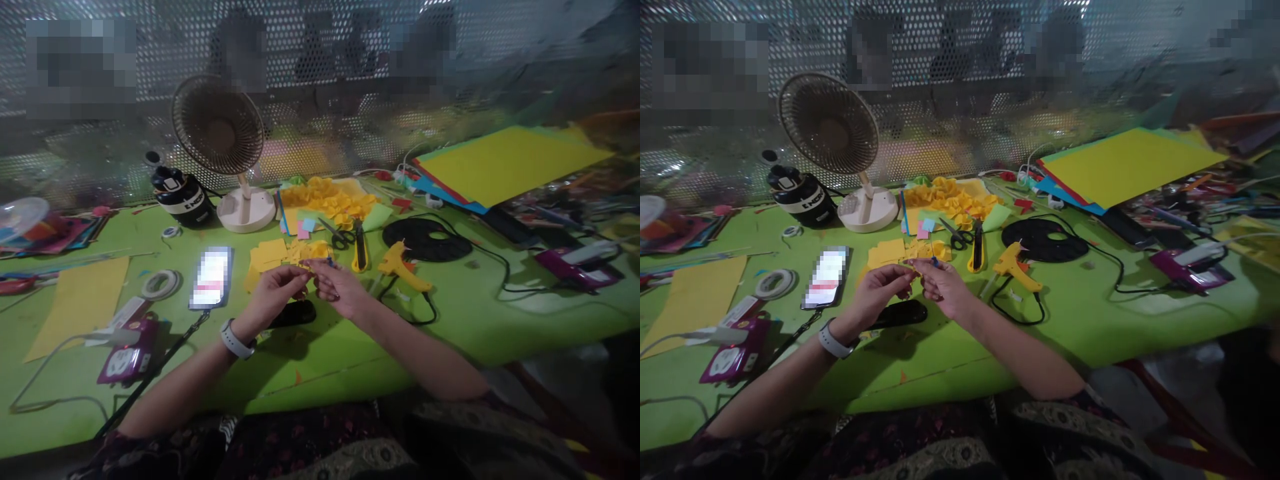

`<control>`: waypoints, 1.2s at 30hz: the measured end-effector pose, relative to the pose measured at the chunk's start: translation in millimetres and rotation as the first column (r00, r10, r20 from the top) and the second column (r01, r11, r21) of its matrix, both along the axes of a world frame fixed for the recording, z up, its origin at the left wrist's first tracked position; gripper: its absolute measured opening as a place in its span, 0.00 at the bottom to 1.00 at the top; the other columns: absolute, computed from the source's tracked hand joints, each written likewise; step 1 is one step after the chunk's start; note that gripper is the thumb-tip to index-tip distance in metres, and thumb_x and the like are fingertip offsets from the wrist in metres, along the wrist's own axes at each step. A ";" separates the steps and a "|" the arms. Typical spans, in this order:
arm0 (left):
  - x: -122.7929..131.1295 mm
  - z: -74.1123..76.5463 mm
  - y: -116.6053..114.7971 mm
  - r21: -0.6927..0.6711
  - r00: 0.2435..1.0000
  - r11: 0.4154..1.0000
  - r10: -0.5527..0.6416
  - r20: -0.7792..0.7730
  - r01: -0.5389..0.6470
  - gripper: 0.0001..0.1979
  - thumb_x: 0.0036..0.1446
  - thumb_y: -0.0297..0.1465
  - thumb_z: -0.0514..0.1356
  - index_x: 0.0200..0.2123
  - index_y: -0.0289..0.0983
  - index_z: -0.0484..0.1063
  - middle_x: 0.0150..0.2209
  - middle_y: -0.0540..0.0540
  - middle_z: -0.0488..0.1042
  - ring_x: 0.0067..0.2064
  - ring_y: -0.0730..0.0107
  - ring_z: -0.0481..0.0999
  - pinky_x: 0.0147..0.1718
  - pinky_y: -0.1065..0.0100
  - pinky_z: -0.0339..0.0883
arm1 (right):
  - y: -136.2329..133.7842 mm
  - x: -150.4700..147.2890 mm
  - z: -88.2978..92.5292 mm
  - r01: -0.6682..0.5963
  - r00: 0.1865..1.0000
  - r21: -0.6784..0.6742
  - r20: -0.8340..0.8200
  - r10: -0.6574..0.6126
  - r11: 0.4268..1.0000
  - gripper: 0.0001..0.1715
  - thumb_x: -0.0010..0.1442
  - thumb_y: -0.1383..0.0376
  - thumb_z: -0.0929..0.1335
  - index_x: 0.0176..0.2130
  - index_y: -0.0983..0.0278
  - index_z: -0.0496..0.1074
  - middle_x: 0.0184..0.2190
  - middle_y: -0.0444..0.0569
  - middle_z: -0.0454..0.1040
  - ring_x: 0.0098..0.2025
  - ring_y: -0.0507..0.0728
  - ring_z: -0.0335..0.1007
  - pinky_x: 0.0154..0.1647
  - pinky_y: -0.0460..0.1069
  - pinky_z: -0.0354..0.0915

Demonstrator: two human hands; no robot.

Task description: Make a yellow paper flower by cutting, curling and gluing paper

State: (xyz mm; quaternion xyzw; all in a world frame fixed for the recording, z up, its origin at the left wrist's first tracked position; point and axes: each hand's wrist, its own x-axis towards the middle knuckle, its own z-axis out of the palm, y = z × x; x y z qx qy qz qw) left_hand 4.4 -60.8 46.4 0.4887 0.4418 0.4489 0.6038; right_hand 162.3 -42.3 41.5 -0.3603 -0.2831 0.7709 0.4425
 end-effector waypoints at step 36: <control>-12.7 -4.5 6.6 -0.165 0.945 0.955 0.275 0.177 -0.247 0.15 0.44 0.38 0.72 0.33 0.34 0.79 0.23 0.50 0.76 0.24 0.78 0.72 0.26 0.74 0.67 | -7.5 16.0 11.6 0.002 0.717 0.651 0.528 -0.455 0.759 0.18 0.66 0.52 0.63 0.34 0.61 0.70 0.21 0.41 0.60 0.21 0.50 0.50 0.22 0.47 0.48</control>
